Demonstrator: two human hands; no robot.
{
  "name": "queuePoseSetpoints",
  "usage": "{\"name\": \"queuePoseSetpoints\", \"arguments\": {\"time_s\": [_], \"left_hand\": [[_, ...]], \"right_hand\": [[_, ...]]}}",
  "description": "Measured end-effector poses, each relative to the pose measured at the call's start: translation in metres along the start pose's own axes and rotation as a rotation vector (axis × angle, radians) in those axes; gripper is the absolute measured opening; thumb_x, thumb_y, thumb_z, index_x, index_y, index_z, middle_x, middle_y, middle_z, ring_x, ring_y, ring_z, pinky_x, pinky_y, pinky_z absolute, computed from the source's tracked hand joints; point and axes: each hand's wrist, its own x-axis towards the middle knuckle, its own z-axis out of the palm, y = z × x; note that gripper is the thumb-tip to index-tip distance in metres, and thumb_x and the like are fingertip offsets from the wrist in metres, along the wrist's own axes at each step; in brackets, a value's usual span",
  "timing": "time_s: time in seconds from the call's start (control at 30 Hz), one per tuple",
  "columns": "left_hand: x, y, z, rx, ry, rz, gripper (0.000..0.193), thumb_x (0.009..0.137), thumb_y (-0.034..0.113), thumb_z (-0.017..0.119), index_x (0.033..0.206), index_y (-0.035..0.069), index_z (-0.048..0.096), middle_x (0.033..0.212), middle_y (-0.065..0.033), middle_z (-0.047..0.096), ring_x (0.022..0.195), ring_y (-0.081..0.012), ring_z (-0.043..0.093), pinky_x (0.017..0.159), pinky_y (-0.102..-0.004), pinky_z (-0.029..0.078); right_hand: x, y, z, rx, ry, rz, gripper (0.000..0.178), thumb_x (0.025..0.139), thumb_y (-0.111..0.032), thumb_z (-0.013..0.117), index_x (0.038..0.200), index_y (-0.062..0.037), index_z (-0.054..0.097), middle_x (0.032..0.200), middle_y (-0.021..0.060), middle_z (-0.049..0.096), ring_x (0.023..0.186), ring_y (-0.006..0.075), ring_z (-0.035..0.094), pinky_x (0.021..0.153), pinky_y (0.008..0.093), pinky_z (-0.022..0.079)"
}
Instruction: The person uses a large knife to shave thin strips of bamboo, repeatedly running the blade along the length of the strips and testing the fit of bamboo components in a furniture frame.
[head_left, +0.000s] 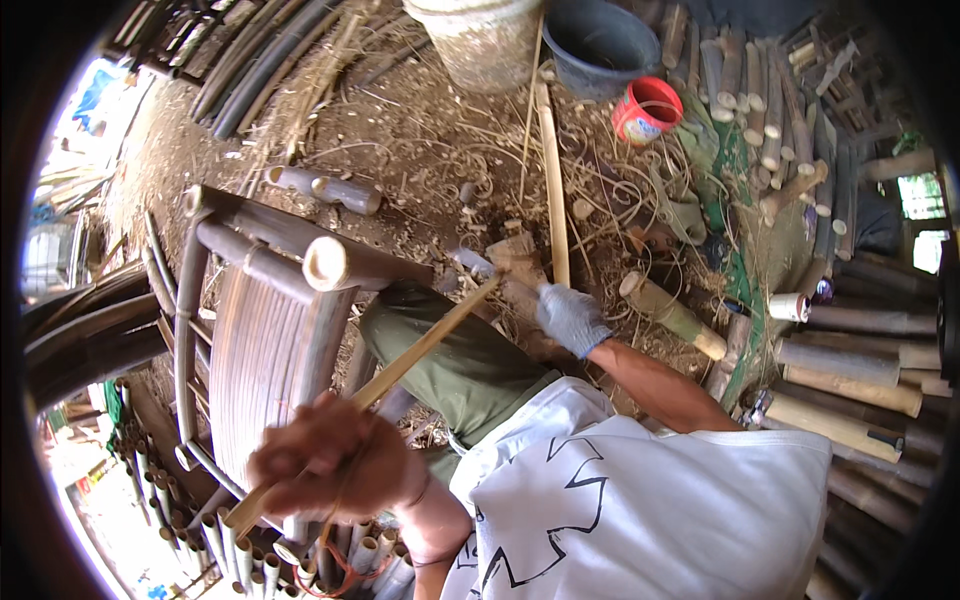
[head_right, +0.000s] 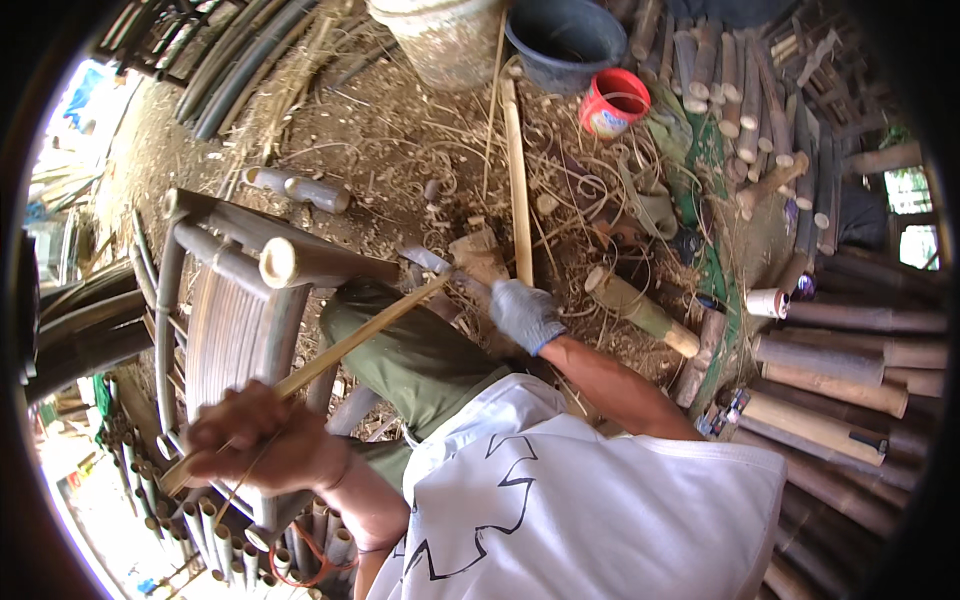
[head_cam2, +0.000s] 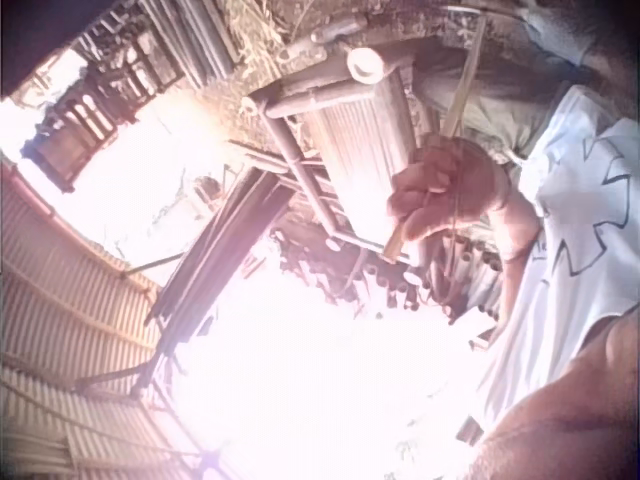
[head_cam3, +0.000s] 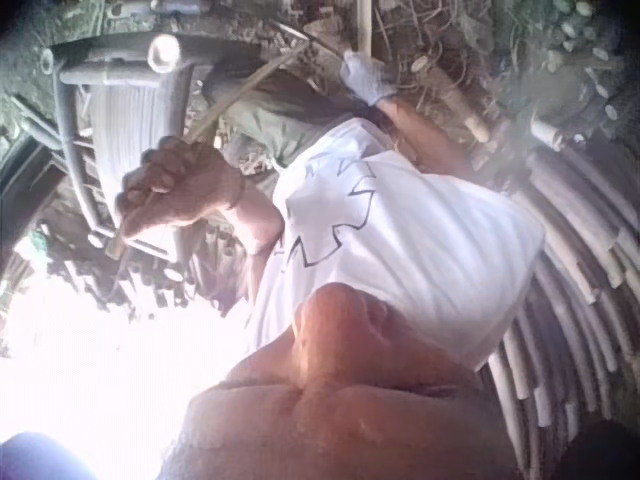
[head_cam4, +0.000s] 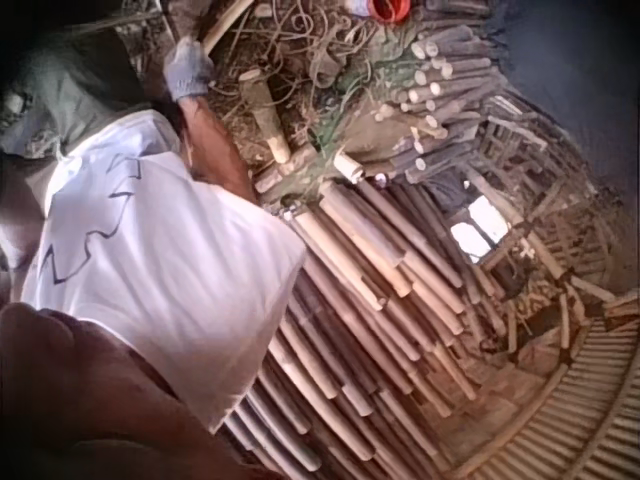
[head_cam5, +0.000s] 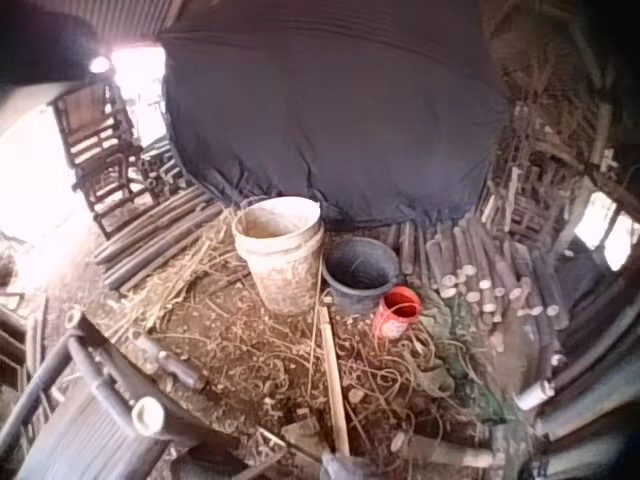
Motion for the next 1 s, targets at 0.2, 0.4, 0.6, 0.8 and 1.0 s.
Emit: {"name": "queuePoseSetpoints", "arguments": {"time_s": [0.2, 0.4, 0.6, 0.8, 1.0], "left_hand": [[0.042, 0.069, -0.063, -0.226, 0.183, 0.086, 0.042, 0.107, 0.049, 0.04, 0.091, 0.013, 0.053, 0.063, 0.0046, 0.034, 0.047, -0.0058, 0.023, 0.04, -0.022, 0.023], [0.022, 0.075, -0.083, -0.432, 0.438, -0.043, 0.04, 0.109, 0.04, 0.038, 0.084, 0.012, 0.053, 0.068, -0.0002, 0.044, 0.061, -0.0144, 0.044, 0.062, -0.0285, 0.042], [-0.077, 0.073, -0.128, -0.487, 0.628, -0.488, 0.032, 0.105, 0.028, 0.043, 0.095, 0.006, 0.064, 0.098, -0.0143, 0.07, 0.109, -0.0304, 0.066, 0.102, -0.0539, 0.049], [-0.153, 0.116, -0.167, -0.025, -0.146, -1.382, 0.046, 0.1, 0.034, 0.06, 0.132, 0.001, 0.058, 0.13, -0.017, 0.061, 0.107, -0.0291, 0.067, 0.094, -0.0457, 0.054], [-0.071, 0.164, -0.123, 1.066, -0.461, -0.518, 0.057, 0.095, 0.039, 0.066, 0.133, -0.002, 0.055, 0.135, -0.0233, 0.055, 0.1, -0.0401, 0.067, 0.086, -0.0452, 0.055]], "right_hand": [[0.016, -0.008, -0.033, 0.262, 0.517, -0.002, 0.027, 0.094, -0.022, 0.057, 0.112, -0.0035, 0.066, 0.083, 0.0177, 0.069, 0.072, 0.035, 0.067, 0.065, 0.0452, 0.054], [-0.003, -0.121, -0.094, 1.596, 0.175, -0.028, 0.038, 0.096, -0.026, 0.069, 0.122, -0.0007, 0.058, 0.078, 0.0031, 0.062, 0.054, 0.0111, 0.056, 0.052, 0.0282, 0.053], [0.029, -0.199, -0.137, 1.851, 0.346, 0.053, 0.025, 0.09, -0.028, 0.076, 0.092, -0.0064, 0.064, 0.07, 0.003, 0.061, 0.055, 0.0134, 0.056, 0.053, 0.0305, 0.053], [0.031, -0.219, -0.154, 1.339, 0.253, -0.142, 0.02, 0.089, -0.023, 0.076, 0.095, -0.0062, 0.068, 0.077, 0.0003, 0.064, 0.058, 0.0093, 0.057, 0.052, 0.0251, 0.05], [0.004, -0.265, -0.153, 1.053, 0.127, -0.34, 0.027, 0.091, -0.029, 0.073, 0.09, -0.0012, 0.074, 0.07, 0.0001, 0.065, 0.059, 0.0068, 0.059, 0.052, 0.0253, 0.046]]}}
